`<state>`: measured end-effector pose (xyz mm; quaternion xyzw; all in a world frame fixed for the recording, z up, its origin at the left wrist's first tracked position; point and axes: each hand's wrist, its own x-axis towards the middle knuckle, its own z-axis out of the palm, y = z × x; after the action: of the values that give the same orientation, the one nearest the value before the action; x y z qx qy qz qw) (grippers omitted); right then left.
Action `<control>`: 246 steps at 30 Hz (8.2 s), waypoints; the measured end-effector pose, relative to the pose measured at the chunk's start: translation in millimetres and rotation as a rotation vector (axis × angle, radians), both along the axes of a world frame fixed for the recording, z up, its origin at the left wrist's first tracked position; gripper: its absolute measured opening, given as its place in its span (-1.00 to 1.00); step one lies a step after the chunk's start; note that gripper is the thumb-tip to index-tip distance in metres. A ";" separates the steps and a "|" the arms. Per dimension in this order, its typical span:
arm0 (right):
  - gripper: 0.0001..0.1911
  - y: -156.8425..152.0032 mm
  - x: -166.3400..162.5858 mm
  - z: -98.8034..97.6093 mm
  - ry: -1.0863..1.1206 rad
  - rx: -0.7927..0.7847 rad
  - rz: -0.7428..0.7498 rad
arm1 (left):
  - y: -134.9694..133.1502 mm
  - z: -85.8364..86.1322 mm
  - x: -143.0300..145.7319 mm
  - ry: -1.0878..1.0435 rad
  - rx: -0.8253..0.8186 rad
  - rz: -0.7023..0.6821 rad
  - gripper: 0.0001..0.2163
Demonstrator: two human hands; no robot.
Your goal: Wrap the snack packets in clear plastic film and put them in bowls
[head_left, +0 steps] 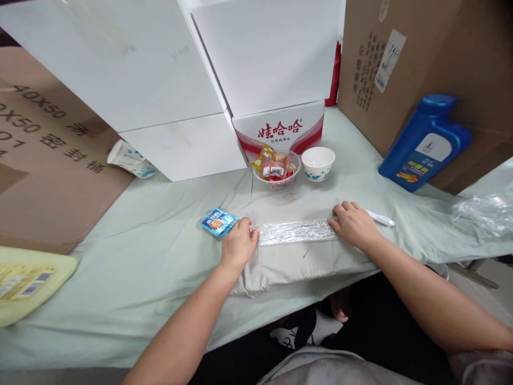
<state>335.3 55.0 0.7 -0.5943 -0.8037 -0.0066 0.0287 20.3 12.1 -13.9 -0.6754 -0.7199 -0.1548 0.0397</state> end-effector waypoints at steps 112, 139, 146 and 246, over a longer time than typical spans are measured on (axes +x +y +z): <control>-0.51 -24.8 -61.2 13.2 1.400 -0.263 0.103 | -43.9 3.4 54.1 -1.408 -0.201 -0.492 -0.17; -0.77 -60.0 -76.5 -9.5 0.719 0.197 1.025 | -28.7 10.7 51.5 -1.891 -0.362 -0.032 -0.65; -0.84 -51.6 -78.1 -6.6 0.988 0.081 0.462 | -38.5 6.2 59.2 -1.719 -0.346 -0.159 -0.71; -0.69 -18.7 -53.3 10.5 0.067 -0.018 0.394 | -13.7 -19.2 19.2 -0.527 -0.027 -0.602 -0.77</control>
<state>281.9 36.2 11.2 -0.4257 -0.9031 0.0263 0.0510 39.5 -1.7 -33.1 -0.7938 -0.4772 -0.3181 -0.2025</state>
